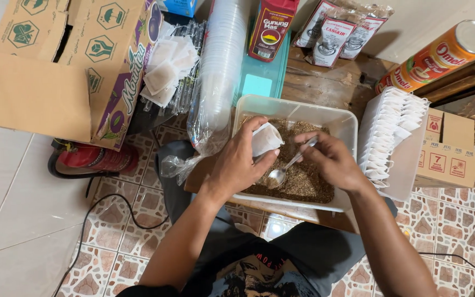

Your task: Filling small white tea bags with loose tea leaves using a spoon from a large container.

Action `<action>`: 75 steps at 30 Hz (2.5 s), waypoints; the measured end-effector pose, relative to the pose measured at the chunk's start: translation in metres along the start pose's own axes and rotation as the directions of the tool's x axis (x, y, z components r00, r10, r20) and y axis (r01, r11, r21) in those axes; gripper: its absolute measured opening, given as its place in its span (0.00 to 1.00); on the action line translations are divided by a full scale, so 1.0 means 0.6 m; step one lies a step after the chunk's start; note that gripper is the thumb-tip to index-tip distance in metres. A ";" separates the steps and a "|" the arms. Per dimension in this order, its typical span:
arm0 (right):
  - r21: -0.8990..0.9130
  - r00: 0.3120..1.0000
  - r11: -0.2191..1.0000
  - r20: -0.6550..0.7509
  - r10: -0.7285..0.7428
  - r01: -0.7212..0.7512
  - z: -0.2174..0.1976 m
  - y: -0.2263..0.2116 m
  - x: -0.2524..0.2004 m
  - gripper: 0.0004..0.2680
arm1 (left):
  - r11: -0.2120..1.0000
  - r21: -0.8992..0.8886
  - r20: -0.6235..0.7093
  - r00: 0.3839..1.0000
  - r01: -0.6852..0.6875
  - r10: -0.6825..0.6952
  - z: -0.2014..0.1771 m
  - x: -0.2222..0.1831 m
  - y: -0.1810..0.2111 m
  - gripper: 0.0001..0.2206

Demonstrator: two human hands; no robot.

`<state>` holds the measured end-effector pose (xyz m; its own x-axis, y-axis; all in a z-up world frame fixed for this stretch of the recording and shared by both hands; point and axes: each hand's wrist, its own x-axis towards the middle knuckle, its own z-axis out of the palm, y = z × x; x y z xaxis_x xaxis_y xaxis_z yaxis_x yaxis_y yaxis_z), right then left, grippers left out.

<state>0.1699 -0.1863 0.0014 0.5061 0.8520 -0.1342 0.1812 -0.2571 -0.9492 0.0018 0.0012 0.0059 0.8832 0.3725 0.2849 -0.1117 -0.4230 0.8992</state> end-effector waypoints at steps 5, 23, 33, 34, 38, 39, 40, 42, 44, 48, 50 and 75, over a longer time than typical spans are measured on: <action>0.073 0.966 0.997 -0.260 0.016 0.004 -0.053 0.016 -0.020 0.11 | 0.999 0.050 0.028 0.999 -0.017 0.016 0.003 0.000 -0.001 0.28; -0.117 0.889 0.991 -0.443 -0.116 0.070 0.011 -0.153 0.001 0.09 | 0.990 0.142 0.217 0.976 -0.016 -0.016 -0.007 -0.006 0.023 0.36; -0.525 0.810 0.747 -0.171 -0.561 0.407 0.004 -0.171 -0.018 0.06 | 0.975 -0.203 0.213 0.976 0.095 -0.050 -0.022 0.004 0.000 0.37; -0.524 0.812 0.750 -0.171 -0.558 0.405 -0.001 -0.169 -0.021 0.06 | 0.974 -0.204 0.215 0.975 0.098 -0.054 -0.024 0.004 -0.004 0.37; -0.528 0.825 0.752 -0.156 -0.543 0.395 -0.002 -0.183 -0.025 0.06 | 0.966 -0.258 0.173 0.984 0.011 0.035 -0.019 0.001 -0.029 0.34; -0.548 0.840 0.743 -0.126 -0.528 0.384 0.001 -0.190 -0.024 0.06 | 0.972 -0.236 0.174 0.983 -0.013 0.055 -0.015 0.004 -0.037 0.32; -0.548 0.839 0.742 -0.127 -0.529 0.386 0.002 -0.185 -0.020 0.06 | 0.972 -0.234 0.174 0.983 -0.015 0.057 -0.016 0.004 -0.034 0.32; -0.506 0.842 0.780 -0.173 -0.511 0.369 0.002 -0.174 -0.019 0.06 | 0.955 -0.294 0.185 0.983 0.043 0.013 -0.012 0.000 -0.026 0.25; -0.506 0.843 0.781 -0.175 -0.509 0.366 0.012 -0.169 -0.019 0.06 | 0.952 -0.301 0.192 0.981 0.046 0.013 -0.020 0.000 -0.013 0.22; -0.496 0.829 0.790 -0.218 -0.515 0.361 0.023 -0.164 -0.018 0.06 | 0.948 -0.317 0.178 0.983 0.023 0.036 -0.027 0.004 -0.002 0.17; -0.481 0.830 0.795 -0.214 -0.515 0.370 0.022 -0.162 -0.022 0.06 | 0.948 -0.316 0.187 0.982 0.039 0.022 -0.017 0.000 -0.025 0.17; -0.436 0.806 0.794 -0.219 -0.549 0.423 0.041 -0.146 -0.006 0.05 | 0.982 -0.189 0.195 0.980 0.013 0.024 -0.016 0.003 -0.018 0.17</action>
<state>0.1313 -0.1554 0.0782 0.4934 0.7281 0.4758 0.7255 -0.0428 -0.6869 0.0000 0.0142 -0.0001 0.9521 0.1938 0.2364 -0.1841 -0.2539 0.9496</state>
